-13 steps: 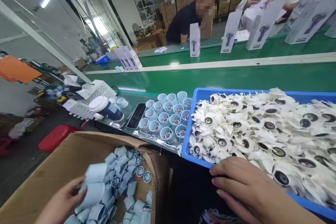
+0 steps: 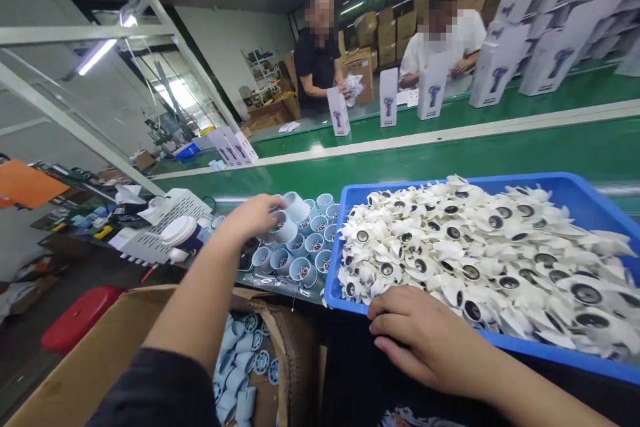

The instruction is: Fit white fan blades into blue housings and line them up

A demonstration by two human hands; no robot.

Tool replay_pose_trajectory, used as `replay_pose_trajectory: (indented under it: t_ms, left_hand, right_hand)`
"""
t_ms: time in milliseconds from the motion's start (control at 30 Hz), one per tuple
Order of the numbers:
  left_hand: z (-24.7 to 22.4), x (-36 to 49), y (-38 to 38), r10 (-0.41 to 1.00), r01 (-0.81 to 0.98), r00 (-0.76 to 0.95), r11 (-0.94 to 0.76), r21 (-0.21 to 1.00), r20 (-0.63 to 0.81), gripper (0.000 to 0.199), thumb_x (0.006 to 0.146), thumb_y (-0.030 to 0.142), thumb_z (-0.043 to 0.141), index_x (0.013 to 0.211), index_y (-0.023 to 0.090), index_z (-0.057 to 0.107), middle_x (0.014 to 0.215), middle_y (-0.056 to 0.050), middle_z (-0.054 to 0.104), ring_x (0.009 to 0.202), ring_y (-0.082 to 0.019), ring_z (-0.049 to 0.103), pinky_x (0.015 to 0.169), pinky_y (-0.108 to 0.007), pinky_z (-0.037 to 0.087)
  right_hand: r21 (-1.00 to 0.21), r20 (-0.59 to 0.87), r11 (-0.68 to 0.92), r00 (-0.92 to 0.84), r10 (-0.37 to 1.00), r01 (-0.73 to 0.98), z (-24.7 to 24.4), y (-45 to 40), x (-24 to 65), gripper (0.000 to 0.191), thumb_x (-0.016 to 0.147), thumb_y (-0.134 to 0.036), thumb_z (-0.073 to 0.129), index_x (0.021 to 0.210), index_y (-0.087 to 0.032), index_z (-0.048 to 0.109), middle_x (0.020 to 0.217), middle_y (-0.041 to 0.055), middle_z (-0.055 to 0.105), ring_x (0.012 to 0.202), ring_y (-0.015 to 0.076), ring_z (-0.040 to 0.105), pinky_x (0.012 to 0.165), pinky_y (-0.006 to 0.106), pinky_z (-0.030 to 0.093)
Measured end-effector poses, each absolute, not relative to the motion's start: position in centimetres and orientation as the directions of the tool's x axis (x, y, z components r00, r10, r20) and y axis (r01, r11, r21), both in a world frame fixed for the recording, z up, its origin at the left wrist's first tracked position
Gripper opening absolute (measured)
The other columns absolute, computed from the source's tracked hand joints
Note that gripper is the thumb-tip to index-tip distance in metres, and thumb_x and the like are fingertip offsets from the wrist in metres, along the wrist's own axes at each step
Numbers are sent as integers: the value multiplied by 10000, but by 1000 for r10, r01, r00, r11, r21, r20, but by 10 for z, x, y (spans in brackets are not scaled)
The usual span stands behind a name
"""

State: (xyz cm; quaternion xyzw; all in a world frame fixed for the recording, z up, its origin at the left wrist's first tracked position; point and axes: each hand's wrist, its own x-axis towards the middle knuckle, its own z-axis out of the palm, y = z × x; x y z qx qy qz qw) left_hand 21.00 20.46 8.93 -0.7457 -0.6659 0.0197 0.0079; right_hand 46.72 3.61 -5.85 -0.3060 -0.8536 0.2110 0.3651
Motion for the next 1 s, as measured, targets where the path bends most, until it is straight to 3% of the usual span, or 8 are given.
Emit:
replay_pose_trajectory:
  t_ms: [133,300,567,700,767,900,1000]
  left_hand:
    - [61,274,238,961,969,200,-223,-104,-191,438,640,123,747,1054,265,770,1077,-64,775,926,-249,732,775,-275,550]
    - [46,296,243,946,962,223,-253,-102,-236,409,720,186,742,1128,214,738,1144,-110,751,991,-271,720,817,-334,556]
    - [32,259,231,946,963,265,-250,101,-187,593,804,366,698,1376,258,580,1420,-78,602,1176,-261,649,916,-295,524]
    - [32,248,221,957,945,280,-259,200,-80,739,857,410,665,1517,219,393,1561,-122,428,1302,-255,555,1024,-318,476]
    - [39,236,210,963,938,268,-260,230,-3,735,881,413,646,1532,222,364,1567,-122,414,1282,-257,562,1040,-341,468]
    - [49,174,164,927,900,192,-298,319,322,724,871,448,660,1516,291,373,1391,-80,597,1014,-220,672,903,-356,539]
    - [26,96,109,895,901,-49,-152,407,443,690,871,495,638,1485,296,394,1261,-57,668,926,-190,679,825,-325,558]
  right_hand:
    - [-578,519,726,-519,679,373,-58,39,465,168,914,-151,462,899,-187,625,962,23,634,851,186,573,758,330,392]
    - [-558,532,742,-525,664,373,-58,40,465,143,905,-145,488,892,-180,626,953,29,636,851,186,573,760,325,399]
    - [-511,512,767,-579,635,389,-59,38,470,223,1020,-199,397,964,-182,612,1001,30,625,912,196,578,807,357,438]
    - [-476,508,783,-601,617,401,-61,39,473,184,1028,-184,422,1047,-205,604,1041,23,614,944,181,586,817,344,472]
    - [-458,509,792,-612,606,403,-62,39,475,172,1032,-179,437,1074,-212,600,1065,31,610,965,184,588,821,344,485]
    - [-428,517,820,-641,567,380,-61,39,480,163,1043,-179,457,1117,-207,600,1094,44,606,989,182,585,819,330,492]
    - [-382,526,852,-674,520,359,-62,42,483,174,1053,-218,455,1093,-206,624,1107,47,612,985,175,594,806,317,488]
